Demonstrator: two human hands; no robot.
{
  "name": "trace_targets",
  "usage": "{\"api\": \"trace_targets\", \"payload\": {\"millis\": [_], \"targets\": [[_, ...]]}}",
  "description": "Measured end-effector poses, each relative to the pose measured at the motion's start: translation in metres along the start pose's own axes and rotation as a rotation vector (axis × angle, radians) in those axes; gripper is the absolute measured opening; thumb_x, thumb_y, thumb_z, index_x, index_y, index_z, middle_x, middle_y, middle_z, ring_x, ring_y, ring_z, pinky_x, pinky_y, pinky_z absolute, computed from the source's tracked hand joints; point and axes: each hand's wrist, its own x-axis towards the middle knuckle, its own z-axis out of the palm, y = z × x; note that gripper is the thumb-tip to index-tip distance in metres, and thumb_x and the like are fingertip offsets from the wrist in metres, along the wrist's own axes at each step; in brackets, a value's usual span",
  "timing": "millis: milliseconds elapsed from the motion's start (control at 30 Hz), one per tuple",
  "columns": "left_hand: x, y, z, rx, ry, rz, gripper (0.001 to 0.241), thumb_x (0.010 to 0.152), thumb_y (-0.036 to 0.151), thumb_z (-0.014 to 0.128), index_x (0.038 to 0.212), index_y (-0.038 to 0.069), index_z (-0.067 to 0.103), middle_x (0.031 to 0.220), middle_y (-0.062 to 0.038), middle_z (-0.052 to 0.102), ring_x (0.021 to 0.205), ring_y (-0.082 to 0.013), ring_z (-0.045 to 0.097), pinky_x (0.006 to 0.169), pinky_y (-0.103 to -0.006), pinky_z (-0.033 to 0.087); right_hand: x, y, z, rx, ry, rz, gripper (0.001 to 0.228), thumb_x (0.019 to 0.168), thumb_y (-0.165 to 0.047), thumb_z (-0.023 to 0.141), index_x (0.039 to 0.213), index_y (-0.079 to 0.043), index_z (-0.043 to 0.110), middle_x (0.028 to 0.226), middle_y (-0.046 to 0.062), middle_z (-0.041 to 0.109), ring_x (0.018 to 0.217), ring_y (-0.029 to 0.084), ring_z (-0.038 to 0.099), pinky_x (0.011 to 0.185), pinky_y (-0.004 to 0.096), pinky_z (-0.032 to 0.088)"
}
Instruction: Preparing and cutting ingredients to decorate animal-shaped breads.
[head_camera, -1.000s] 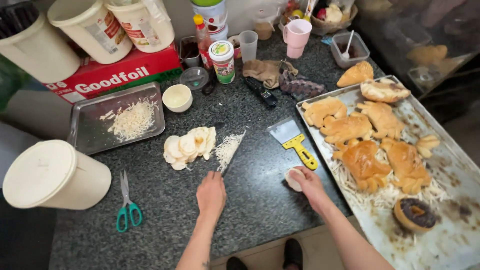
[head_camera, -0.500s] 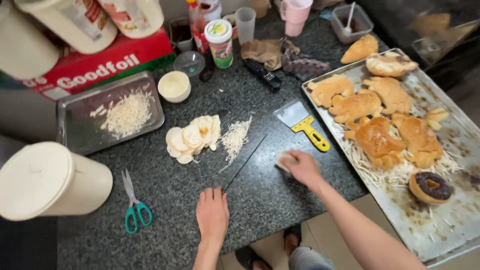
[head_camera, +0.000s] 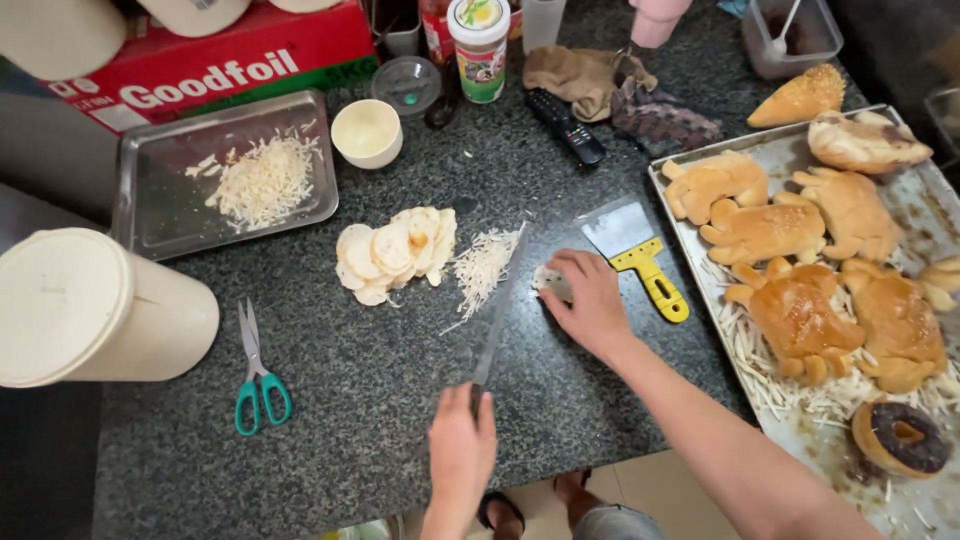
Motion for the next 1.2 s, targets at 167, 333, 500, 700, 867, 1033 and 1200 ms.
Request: {"api": "trace_targets", "payload": {"millis": [167,333,500,700,867,1033,1200], "targets": [[0.0,0.021,0.011,0.303,-0.16,0.012,0.029,0.105,0.037,0.042,0.103,0.011,0.055,0.074,-0.013,0.073,0.063,-0.0394,0.071,0.061,-0.0524,0.057,0.001,0.004,0.01,0.013,0.063,-0.067,0.023,0.084,-0.019,0.075,0.104,-0.01,0.069,0.122,0.003,0.068,0.116,0.028,0.06,0.101,0.043,0.042],[0.001,0.012,0.025,0.324,-0.108,0.072,0.026,0.104,0.033,0.044,0.107,0.008,0.052,0.074,-0.014,0.073,0.058,-0.0392,0.071,0.054,-0.0513,0.057,0.002,0.002,0.015,0.008,0.099,-0.08,0.019,0.085,-0.015,0.075,0.103,-0.01,0.07,0.119,0.001,0.071,0.119,0.026,0.061,0.104,0.042,0.043],[-0.003,-0.003,0.04,0.439,-0.015,0.12,0.023,0.103,0.033,0.049,0.097,0.012,0.052,0.065,-0.01,0.069,0.047,-0.0366,0.067,0.044,-0.049,0.055,0.007,-0.006,0.006,0.055,0.09,-0.128,0.019,0.086,-0.012,0.075,0.103,-0.007,0.069,0.12,0.003,0.07,0.119,0.028,0.061,0.1,0.041,0.045],[-0.004,-0.001,0.035,0.464,-0.025,0.184,0.02,0.103,0.031,0.05,0.097,0.012,0.052,0.062,-0.006,0.069,0.042,-0.0284,0.066,0.04,-0.0415,0.054,0.005,-0.002,0.012,0.031,0.082,-0.116,0.024,0.087,-0.011,0.076,0.109,-0.007,0.069,0.122,0.003,0.07,0.117,0.027,0.062,0.103,0.04,0.045],[-0.002,0.003,0.024,0.463,-0.092,0.199,0.021,0.105,0.028,0.05,0.092,0.011,0.051,0.061,-0.005,0.067,0.039,-0.024,0.064,0.037,-0.0376,0.053,0.007,-0.007,0.008,0.021,0.056,-0.085,0.021,0.087,-0.013,0.075,0.107,-0.009,0.07,0.122,0.002,0.07,0.118,0.027,0.062,0.103,0.041,0.044],[-0.001,-0.001,0.023,0.47,-0.084,0.213,0.021,0.105,0.027,0.051,0.09,0.012,0.05,0.059,-0.003,0.066,0.039,-0.0221,0.064,0.037,-0.0362,0.053,0.006,-0.005,0.012,0.003,0.055,-0.068,0.021,0.087,-0.014,0.076,0.107,-0.009,0.071,0.122,0.001,0.07,0.119,0.026,0.061,0.103,0.041,0.044],[0.007,0.001,0.03,0.475,-0.086,0.259,0.021,0.105,0.026,0.049,0.091,0.01,0.049,0.064,-0.007,0.069,0.042,-0.028,0.067,0.04,-0.0402,0.055,0.005,-0.002,0.016,-0.033,0.029,-0.06,0.02,0.089,-0.017,0.074,0.108,-0.01,0.071,0.125,0.0,0.07,0.124,0.026,0.059,0.106,0.042,0.043]]}}
